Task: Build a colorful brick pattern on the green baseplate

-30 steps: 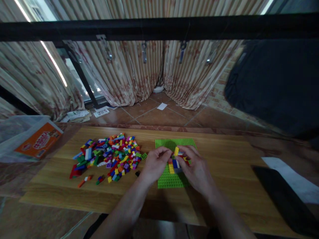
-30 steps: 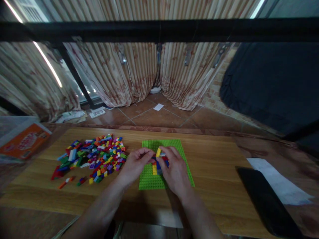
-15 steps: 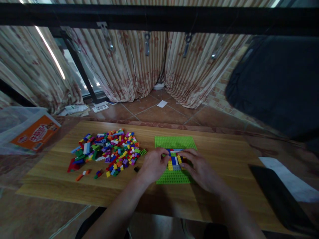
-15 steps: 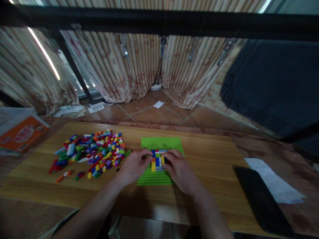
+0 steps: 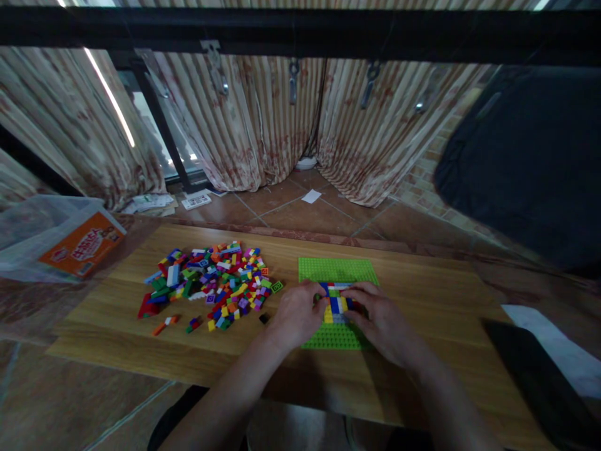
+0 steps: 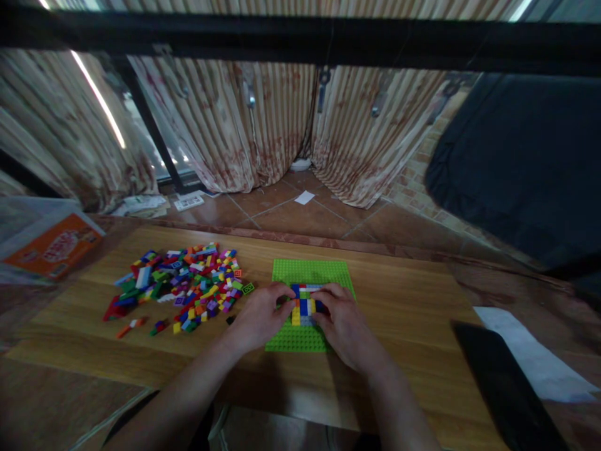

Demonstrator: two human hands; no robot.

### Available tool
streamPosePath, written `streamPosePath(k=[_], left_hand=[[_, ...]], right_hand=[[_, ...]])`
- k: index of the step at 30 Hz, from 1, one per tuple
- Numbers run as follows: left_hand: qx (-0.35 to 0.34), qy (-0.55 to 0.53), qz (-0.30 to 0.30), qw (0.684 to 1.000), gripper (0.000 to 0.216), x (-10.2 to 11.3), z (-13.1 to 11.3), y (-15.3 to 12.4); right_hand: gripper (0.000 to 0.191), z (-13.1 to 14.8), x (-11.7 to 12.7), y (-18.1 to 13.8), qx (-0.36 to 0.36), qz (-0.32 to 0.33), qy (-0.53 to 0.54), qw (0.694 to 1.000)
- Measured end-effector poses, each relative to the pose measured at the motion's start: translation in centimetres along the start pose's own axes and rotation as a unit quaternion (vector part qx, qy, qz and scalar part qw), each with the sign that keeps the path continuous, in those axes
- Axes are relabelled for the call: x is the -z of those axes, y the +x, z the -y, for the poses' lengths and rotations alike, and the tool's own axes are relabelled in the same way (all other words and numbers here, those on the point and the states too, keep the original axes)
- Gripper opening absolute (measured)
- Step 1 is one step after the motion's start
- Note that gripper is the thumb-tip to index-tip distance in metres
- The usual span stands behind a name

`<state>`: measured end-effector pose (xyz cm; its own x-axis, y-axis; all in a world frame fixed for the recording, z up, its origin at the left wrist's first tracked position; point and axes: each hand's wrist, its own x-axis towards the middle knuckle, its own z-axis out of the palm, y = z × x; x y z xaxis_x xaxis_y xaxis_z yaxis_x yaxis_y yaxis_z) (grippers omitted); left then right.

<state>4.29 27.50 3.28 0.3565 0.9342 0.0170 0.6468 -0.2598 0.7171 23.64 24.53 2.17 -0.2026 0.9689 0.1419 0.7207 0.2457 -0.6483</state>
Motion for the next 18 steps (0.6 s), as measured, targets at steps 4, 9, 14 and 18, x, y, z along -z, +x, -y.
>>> streamPosePath(k=[4,9,14,18], left_hand=[[0.001,0.002,0.004,1.000,0.019,0.0,0.0,0.0],[-0.004,-0.003,0.004,1.000,0.019,0.1,0.0,0.0],[-0.007,0.010,0.008,1.000,0.020,0.0,-0.2,-0.2],[-0.043,0.050,-0.010,0.998,0.022,-0.9,-0.9,-1.2]], right_hand=[[0.028,-0.4,-0.1,0.0,-0.005,-0.007,0.003,1.000],[0.031,-0.9,0.0,0.0,-0.024,-0.012,0.029,0.999],[0.021,-1.1,-0.2,0.5,-0.072,-0.038,0.071,0.994],[0.019,-1.0,-0.5,1.0,-0.120,-0.074,0.082,0.987]])
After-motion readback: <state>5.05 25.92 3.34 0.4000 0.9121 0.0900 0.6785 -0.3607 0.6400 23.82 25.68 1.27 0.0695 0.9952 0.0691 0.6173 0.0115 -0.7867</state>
